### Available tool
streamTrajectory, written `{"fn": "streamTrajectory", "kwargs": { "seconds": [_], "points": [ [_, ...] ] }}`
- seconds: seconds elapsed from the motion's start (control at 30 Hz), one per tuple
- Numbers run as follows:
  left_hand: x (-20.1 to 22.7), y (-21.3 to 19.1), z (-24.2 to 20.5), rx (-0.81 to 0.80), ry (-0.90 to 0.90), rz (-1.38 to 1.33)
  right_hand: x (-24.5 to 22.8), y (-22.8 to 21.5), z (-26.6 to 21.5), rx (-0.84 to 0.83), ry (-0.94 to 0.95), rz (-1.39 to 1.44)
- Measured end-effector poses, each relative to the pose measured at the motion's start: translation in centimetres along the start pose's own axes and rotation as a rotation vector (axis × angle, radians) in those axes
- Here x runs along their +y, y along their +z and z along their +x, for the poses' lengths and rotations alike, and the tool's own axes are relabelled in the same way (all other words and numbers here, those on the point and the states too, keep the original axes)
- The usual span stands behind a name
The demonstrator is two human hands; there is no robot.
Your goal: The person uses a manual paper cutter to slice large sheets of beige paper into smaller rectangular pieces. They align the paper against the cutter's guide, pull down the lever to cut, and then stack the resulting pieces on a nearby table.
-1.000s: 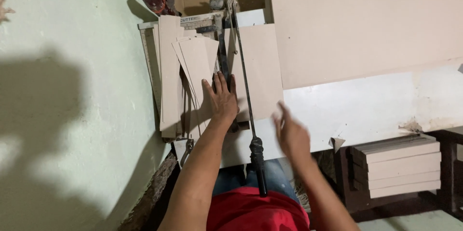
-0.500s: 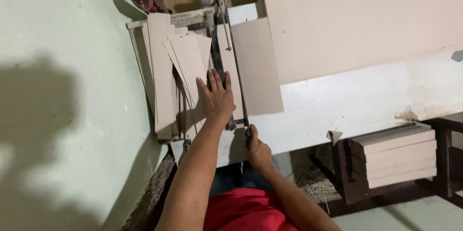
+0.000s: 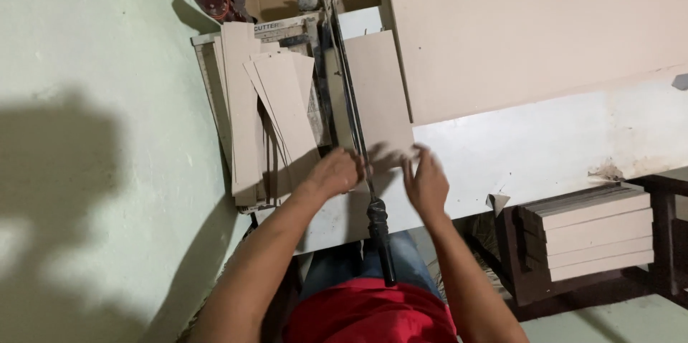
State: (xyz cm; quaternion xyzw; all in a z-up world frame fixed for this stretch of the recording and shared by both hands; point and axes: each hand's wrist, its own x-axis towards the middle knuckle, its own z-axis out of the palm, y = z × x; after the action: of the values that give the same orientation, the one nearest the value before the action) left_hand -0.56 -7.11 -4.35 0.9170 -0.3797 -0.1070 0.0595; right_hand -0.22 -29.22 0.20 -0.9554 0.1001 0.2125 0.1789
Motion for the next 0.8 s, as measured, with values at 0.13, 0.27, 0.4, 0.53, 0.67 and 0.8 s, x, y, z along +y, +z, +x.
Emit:
{"fn": "streamTrajectory", "kwargs": {
  "seconds": [0.13,0.27,0.4,0.53,0.67,0.8],
  "points": [
    [1.3,-1.6,-2.1,-0.014,0.098,0.067,4.0,3.9,5.0,-0.068,0.036,0.234],
    [-1.5,-3.0,-4.5,-0.274,-0.088,-0.041,4.6,1.0,5.7,-0.188,0.027,0.675],
    [-3.7,-7.1,-4.5,-0.306,-0.182,-0.150,4.9,-0.5,1.5,-0.265,0.191,1.053],
    [-4.1,-6.4,-2.7,-0.187,-0.315,-0.131,3.0,2.2,0.9,-0.345,0.192,0.990],
    [-3.3,-7.9,0.3,-0.225,-0.586,-0.187,1.6,3.6,3.4,-0.338,0.070,0.724],
    [-2.7,-7.7,2.5,-0.373,-0.740,-0.194,2.0,4.7,5.2,-0.319,0.051,0.601]
  ]
}}
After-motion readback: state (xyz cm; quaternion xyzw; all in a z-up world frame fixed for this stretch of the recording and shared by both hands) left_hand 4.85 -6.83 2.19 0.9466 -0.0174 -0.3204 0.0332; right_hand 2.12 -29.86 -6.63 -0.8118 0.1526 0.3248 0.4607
